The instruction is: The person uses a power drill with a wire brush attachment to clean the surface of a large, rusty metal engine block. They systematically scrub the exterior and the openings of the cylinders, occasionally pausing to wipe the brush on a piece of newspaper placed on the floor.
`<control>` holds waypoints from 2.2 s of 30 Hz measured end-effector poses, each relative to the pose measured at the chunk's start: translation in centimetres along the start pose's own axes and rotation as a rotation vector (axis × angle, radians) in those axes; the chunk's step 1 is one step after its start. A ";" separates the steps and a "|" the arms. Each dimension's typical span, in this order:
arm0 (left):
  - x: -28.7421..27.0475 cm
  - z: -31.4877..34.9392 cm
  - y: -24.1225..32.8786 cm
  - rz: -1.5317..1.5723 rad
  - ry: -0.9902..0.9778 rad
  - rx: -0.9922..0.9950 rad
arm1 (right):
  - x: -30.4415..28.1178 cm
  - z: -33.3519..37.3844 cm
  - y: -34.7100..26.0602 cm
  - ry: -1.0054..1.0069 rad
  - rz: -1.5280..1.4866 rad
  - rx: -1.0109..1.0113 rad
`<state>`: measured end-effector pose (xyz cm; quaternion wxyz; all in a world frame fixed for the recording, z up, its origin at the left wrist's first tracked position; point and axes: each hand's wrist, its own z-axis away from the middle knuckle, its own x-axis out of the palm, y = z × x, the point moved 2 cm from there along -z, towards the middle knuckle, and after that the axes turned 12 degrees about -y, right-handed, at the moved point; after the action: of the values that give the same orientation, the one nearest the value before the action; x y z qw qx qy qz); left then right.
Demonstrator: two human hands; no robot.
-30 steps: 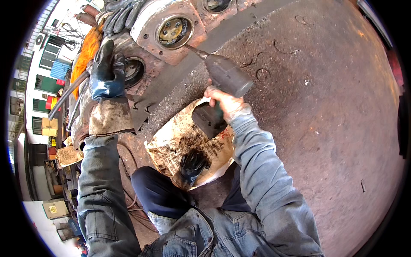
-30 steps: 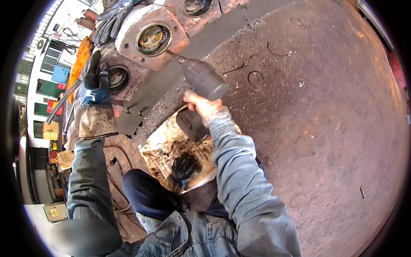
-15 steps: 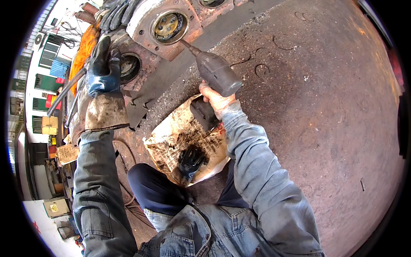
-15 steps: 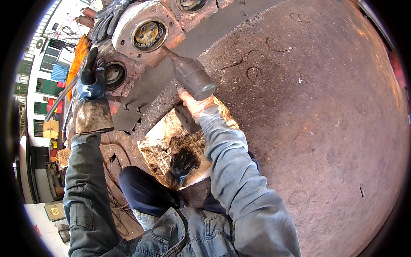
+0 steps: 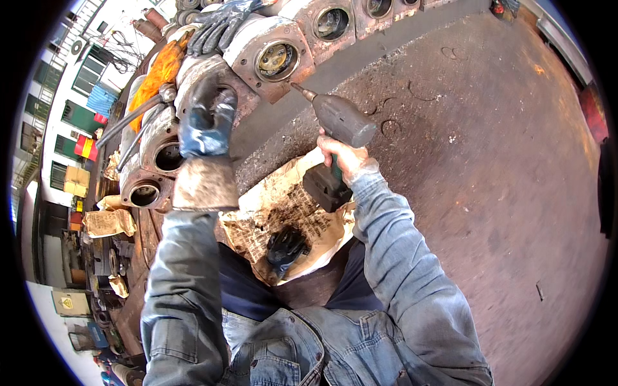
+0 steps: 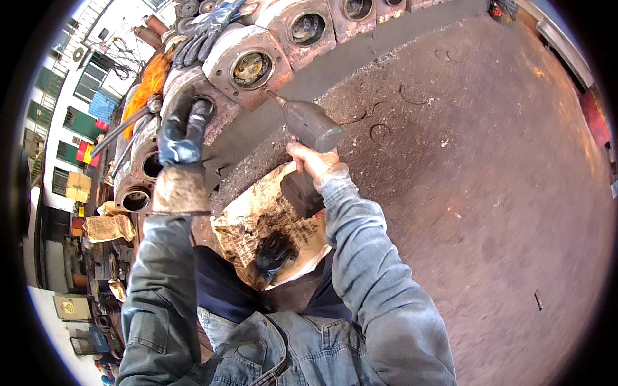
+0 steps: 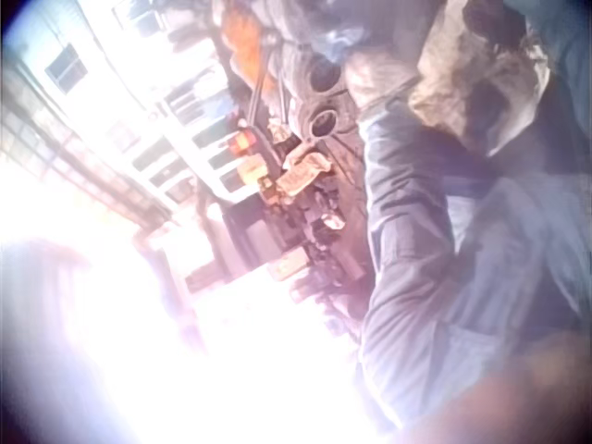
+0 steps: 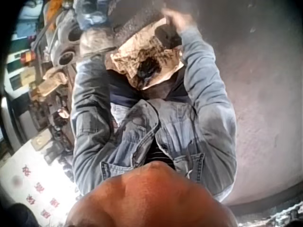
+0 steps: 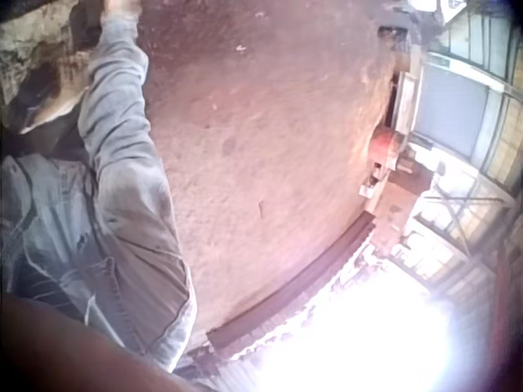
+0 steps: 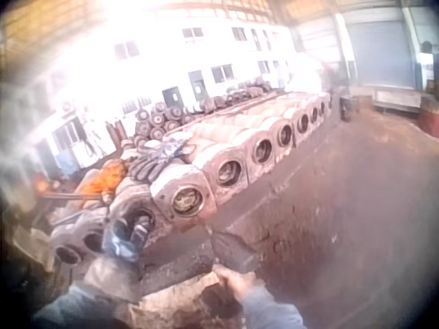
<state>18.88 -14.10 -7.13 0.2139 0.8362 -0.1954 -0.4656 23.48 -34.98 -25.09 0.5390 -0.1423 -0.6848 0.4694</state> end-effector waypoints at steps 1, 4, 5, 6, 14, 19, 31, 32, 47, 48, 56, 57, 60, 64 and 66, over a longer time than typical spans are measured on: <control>0.9 1.4 0.5 0.360 0.006 -0.024 | -0.1 0.5 -0.2 -0.026 0.042 0.029; 5.4 3.8 -1.9 0.605 -0.032 -0.348 | -0.2 3.2 -1.2 -0.092 0.061 -0.006; 5.7 4.2 -2.5 0.828 -0.057 -0.603 | 0.3 3.8 -1.6 -0.141 0.107 0.009; 6.1 4.7 -2.9 1.051 -0.086 -0.860 | 0.9 4.8 -2.1 -0.145 0.105 0.050; 3.7 10.5 2.3 1.517 -0.206 -0.378 | 3.3 8.2 -0.5 -0.535 0.318 -0.094; -1.6 15.7 7.3 -0.866 -0.289 0.054 | 4.9 8.1 0.6 -0.671 0.537 -0.146; 0.7 16.4 1.2 -2.629 -0.276 0.472 | 7.8 8.4 3.1 -0.829 -1.000 0.525; 0.9 16.6 0.8 -2.677 -0.299 0.479 | 7.9 8.5 2.6 -0.846 -0.723 0.420; 2.0 15.9 -0.7 -3.036 -0.375 0.453 | 5.4 8.0 5.9 -0.736 0.211 0.105; 1.7 15.9 -0.3 -3.094 -0.356 0.470 | 5.4 8.0 5.4 -0.696 0.144 0.161; -3.1 14.9 -1.7 -4.157 0.192 1.829 | 5.2 9.2 5.9 -0.647 0.185 0.216; -4.4 14.2 -2.1 -4.132 0.311 2.175 | 6.0 9.0 5.9 -0.659 -0.122 0.268; -4.7 14.3 -2.8 -4.122 0.309 1.962 | 6.4 8.4 6.0 -0.656 -0.287 0.337; -0.9 15.6 -1.5 -4.101 -0.044 1.129 | 8.2 8.6 2.5 -0.727 1.064 -0.170; -1.5 15.5 -0.8 -4.120 -0.057 1.136 | 6.4 7.6 4.8 -0.581 0.760 -0.173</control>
<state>4.91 -15.32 -13.87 0.6833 0.2469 -0.6782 -0.1103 12.96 -31.67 -24.85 0.1022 -0.2895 -0.7431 0.5946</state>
